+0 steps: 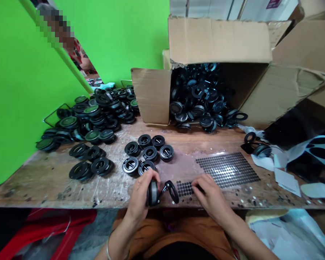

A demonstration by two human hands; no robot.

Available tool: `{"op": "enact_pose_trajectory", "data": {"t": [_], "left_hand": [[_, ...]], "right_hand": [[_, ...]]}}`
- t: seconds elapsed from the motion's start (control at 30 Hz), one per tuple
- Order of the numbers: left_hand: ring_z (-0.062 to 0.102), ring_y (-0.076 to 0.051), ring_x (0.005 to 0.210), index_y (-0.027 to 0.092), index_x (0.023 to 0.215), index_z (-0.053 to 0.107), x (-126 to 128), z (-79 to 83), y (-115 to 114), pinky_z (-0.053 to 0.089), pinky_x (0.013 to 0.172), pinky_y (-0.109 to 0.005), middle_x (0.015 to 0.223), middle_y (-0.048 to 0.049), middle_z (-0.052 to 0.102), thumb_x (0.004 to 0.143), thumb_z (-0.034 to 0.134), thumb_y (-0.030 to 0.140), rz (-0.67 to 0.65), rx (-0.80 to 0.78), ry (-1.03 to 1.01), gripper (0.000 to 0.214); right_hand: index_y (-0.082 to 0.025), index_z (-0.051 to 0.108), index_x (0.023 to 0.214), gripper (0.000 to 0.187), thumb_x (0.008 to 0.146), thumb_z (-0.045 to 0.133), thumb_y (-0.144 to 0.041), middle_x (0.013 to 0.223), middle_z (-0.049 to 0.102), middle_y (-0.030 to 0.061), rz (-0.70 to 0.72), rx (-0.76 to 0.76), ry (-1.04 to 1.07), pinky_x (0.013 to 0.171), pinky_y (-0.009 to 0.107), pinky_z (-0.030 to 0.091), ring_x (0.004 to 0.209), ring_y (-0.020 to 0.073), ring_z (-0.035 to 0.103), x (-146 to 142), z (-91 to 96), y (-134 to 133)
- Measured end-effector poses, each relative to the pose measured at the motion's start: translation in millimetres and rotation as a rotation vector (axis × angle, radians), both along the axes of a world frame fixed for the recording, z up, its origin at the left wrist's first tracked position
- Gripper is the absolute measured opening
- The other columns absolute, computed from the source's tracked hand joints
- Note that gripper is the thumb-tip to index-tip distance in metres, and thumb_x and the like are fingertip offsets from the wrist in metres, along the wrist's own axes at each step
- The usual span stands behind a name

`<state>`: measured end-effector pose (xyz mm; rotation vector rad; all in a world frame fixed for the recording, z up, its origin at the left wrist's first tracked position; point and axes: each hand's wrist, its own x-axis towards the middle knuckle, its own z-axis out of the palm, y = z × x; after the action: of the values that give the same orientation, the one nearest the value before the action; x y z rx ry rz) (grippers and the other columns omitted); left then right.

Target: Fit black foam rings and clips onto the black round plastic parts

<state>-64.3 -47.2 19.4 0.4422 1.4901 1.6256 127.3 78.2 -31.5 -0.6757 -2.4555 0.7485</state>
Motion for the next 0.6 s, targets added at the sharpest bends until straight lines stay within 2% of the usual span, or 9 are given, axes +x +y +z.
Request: {"op": "enact_pose_trajectory", "data": {"t": [0.1, 0.23, 0.43, 0.6], "left_hand": [[0.040, -0.008, 0.045, 0.015, 0.060, 0.055, 0.1, -5.6, -2.8, 0.029, 0.042, -0.018, 0.050, 0.0017, 0.047, 0.083, 0.055, 0.056, 0.034, -0.094, 0.041, 0.047], [0.040, -0.008, 0.042, 0.015, 0.061, 0.055, -1.3, -8.9, -7.5, 0.029, 0.041, -0.018, 0.047, 0.0020, 0.048, 0.084, 0.051, 0.058, 0.109, -0.073, -0.016, 0.048], [0.041, -0.009, 0.043, 0.016, 0.063, 0.052, -4.5, -9.8, -7.9, 0.030, 0.042, -0.019, 0.046, 0.0022, 0.048, 0.083, 0.050, 0.059, 0.190, -0.007, -0.098, 0.047], [0.043, -0.010, 0.046, 0.017, 0.063, 0.052, -4.9, -14.0, -4.9, 0.032, 0.045, -0.020, 0.050, 0.0021, 0.049, 0.085, 0.049, 0.056, 0.278, 0.042, -0.062, 0.045]], "right_hand": [[-0.019, 0.058, 0.083, 0.013, 0.086, 0.050, -0.010, 0.083, 0.056, 0.0048, 0.043, 0.000, -0.078, 0.074, 0.033, 0.047, 0.082, 0.0204, 0.053, -27.0, 2.4, -4.7], [-0.018, 0.061, 0.082, 0.013, 0.084, 0.052, -0.008, 0.084, 0.056, 0.0052, 0.087, 0.031, -0.225, 0.073, 0.031, 0.044, 0.082, 0.0203, 0.053, -44.9, 3.1, 0.3], [-0.017, 0.056, 0.075, 0.014, 0.078, 0.051, -0.004, 0.082, 0.057, 0.0041, 0.183, 0.034, -0.372, 0.071, 0.029, 0.040, 0.079, 0.0186, 0.052, -57.8, 4.0, 7.0], [-0.018, 0.053, 0.074, 0.014, 0.076, 0.049, -0.004, 0.080, 0.055, 0.0058, 0.134, 0.110, -0.336, 0.071, 0.031, 0.041, 0.078, 0.0206, 0.051, -54.9, 4.6, 1.5]]}}
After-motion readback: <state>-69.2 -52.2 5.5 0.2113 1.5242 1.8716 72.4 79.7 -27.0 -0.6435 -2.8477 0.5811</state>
